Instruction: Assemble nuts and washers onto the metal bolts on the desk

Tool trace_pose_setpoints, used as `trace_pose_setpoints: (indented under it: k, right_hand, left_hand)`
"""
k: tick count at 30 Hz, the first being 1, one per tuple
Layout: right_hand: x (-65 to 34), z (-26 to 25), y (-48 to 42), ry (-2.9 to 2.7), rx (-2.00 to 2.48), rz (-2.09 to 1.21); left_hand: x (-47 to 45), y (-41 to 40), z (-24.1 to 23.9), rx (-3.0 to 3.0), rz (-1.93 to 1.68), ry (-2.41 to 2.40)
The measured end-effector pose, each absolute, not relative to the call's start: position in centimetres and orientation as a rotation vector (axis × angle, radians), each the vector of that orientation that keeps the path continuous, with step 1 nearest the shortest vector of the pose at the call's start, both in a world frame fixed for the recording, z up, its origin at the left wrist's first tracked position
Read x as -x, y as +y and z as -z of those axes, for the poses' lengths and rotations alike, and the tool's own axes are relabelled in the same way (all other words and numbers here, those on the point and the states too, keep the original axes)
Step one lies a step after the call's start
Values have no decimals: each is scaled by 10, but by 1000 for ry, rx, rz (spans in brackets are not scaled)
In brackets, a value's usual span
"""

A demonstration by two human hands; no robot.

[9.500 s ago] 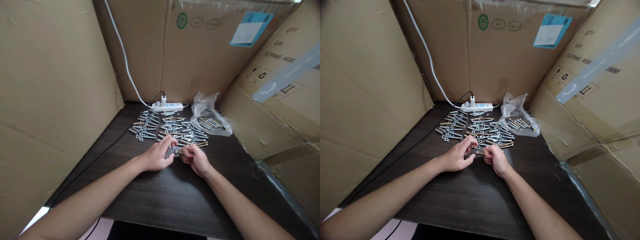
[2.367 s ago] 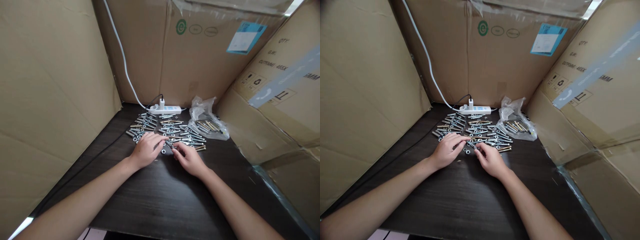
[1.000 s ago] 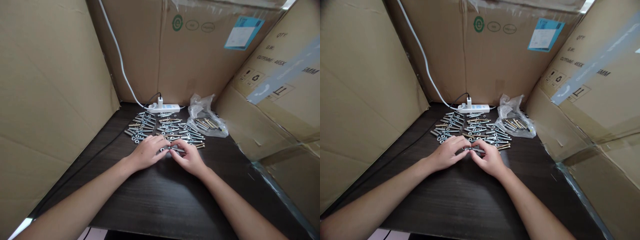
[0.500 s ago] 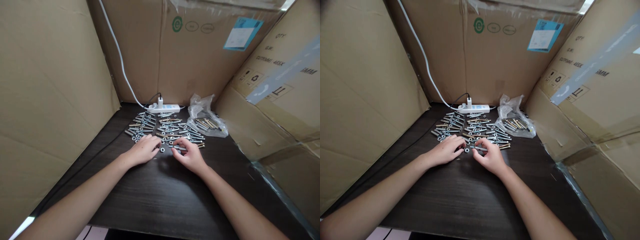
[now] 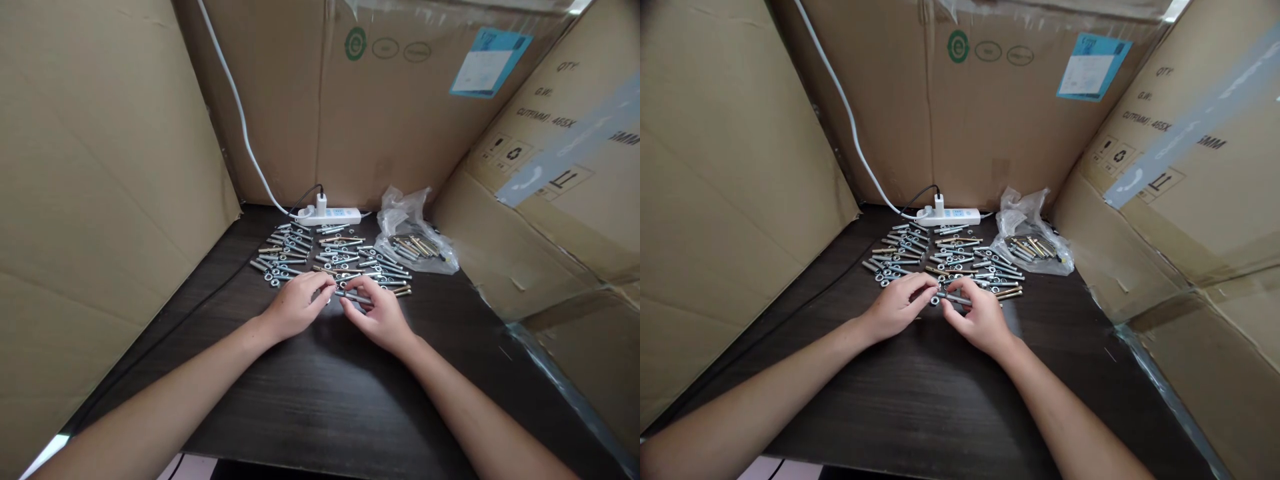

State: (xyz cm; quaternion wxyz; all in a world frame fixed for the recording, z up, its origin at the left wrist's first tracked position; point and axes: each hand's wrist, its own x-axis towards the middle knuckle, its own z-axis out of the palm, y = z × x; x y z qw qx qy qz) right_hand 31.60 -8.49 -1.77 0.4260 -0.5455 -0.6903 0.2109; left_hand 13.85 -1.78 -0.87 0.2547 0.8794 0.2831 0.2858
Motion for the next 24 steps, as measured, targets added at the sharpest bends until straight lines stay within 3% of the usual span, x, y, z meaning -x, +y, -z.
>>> trace_pose_setpoints:
  k: [24]
  right_hand:
    - [-318,20,-84,-1807,1314,-583]
  left_hand:
    - [-137,-18,9,-2613,-582,730]
